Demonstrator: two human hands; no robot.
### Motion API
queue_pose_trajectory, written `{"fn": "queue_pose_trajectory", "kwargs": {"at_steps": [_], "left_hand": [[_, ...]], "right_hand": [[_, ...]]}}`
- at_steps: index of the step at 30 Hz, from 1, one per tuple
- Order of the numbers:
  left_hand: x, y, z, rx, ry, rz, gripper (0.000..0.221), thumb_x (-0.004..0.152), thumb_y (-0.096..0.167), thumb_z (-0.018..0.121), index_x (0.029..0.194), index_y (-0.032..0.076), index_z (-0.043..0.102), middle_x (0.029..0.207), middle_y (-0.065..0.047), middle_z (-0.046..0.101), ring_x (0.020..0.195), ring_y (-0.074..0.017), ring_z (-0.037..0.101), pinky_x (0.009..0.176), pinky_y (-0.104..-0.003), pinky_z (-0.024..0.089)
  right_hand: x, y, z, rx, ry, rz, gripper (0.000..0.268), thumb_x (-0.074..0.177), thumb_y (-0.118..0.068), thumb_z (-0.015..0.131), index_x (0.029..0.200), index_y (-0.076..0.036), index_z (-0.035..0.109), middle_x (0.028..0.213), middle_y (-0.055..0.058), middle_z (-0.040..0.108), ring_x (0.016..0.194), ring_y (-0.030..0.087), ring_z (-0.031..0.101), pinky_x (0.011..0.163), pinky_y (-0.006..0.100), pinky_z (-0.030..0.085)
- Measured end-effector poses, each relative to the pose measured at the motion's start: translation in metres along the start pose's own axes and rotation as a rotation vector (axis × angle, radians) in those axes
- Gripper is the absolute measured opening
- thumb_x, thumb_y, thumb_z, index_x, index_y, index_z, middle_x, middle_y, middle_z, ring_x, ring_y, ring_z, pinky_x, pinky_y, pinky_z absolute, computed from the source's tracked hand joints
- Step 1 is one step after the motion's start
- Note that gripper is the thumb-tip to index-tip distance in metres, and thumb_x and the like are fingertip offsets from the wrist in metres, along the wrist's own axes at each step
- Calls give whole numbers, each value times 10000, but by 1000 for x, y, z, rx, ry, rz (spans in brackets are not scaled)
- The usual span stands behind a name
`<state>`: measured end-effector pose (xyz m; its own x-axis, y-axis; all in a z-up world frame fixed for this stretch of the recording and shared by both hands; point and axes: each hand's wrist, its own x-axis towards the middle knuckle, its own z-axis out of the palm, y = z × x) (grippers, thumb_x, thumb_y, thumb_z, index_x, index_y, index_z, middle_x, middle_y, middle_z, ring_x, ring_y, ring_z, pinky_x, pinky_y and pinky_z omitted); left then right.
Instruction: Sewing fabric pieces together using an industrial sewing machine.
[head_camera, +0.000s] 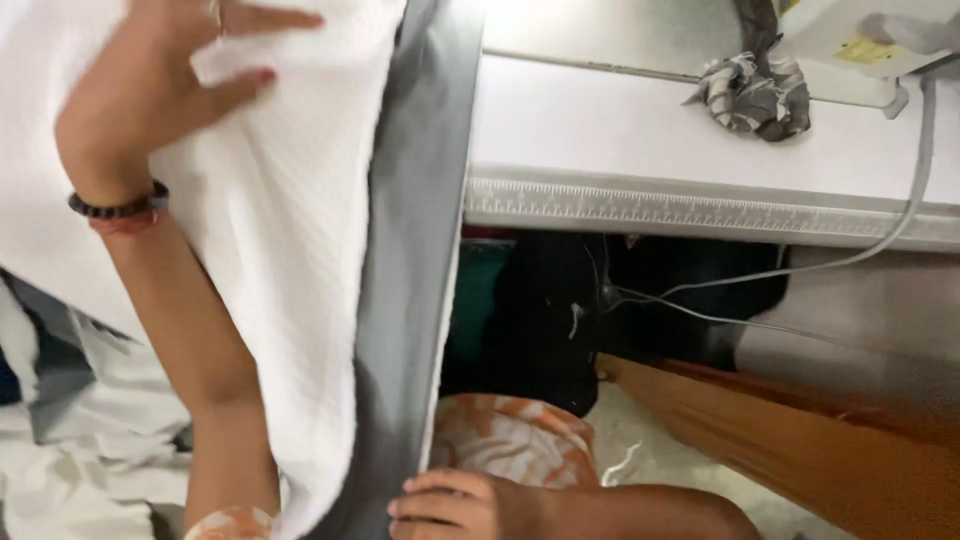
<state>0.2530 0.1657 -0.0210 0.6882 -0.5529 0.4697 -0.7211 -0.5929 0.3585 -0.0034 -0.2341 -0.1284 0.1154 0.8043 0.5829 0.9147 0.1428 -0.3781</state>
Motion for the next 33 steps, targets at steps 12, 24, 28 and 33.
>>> {"fn": "queue_pose_trajectory", "kwargs": {"at_steps": [12,24,28,33], "left_hand": [[41,1,20,-227,-200,175,140,856,173,775,993,148,784,1080,13,749,1286,-255,602,1174,-427,449],[48,-21,17,-538,-474,-223,76,905,152,729,970,115,744,1038,23,709,1077,-140,647,951,-339,545],[53,-35,20,-367,-483,11,79,879,107,785,957,97,777,1041,-26,735,1032,-157,635,990,-353,470],[49,-29,22,-305,-431,66,139,823,111,815,959,130,795,1034,-14,745,1160,-181,556,1151,-363,409]], "right_hand": [[-5,1,17,745,-54,385,286,1129,-55,519,1357,100,594,1353,224,627,1181,353,663,1052,427,576],[33,-66,-32,138,-16,369,320,1029,5,609,1342,46,660,1167,72,723,1074,155,718,1048,265,531],[55,-46,-48,-148,-85,221,173,995,-14,645,1160,30,672,1071,79,697,1044,197,710,1114,389,494],[26,-58,-10,37,-27,282,115,975,-46,641,1054,23,687,1025,88,673,1006,226,687,1139,450,486]]}}
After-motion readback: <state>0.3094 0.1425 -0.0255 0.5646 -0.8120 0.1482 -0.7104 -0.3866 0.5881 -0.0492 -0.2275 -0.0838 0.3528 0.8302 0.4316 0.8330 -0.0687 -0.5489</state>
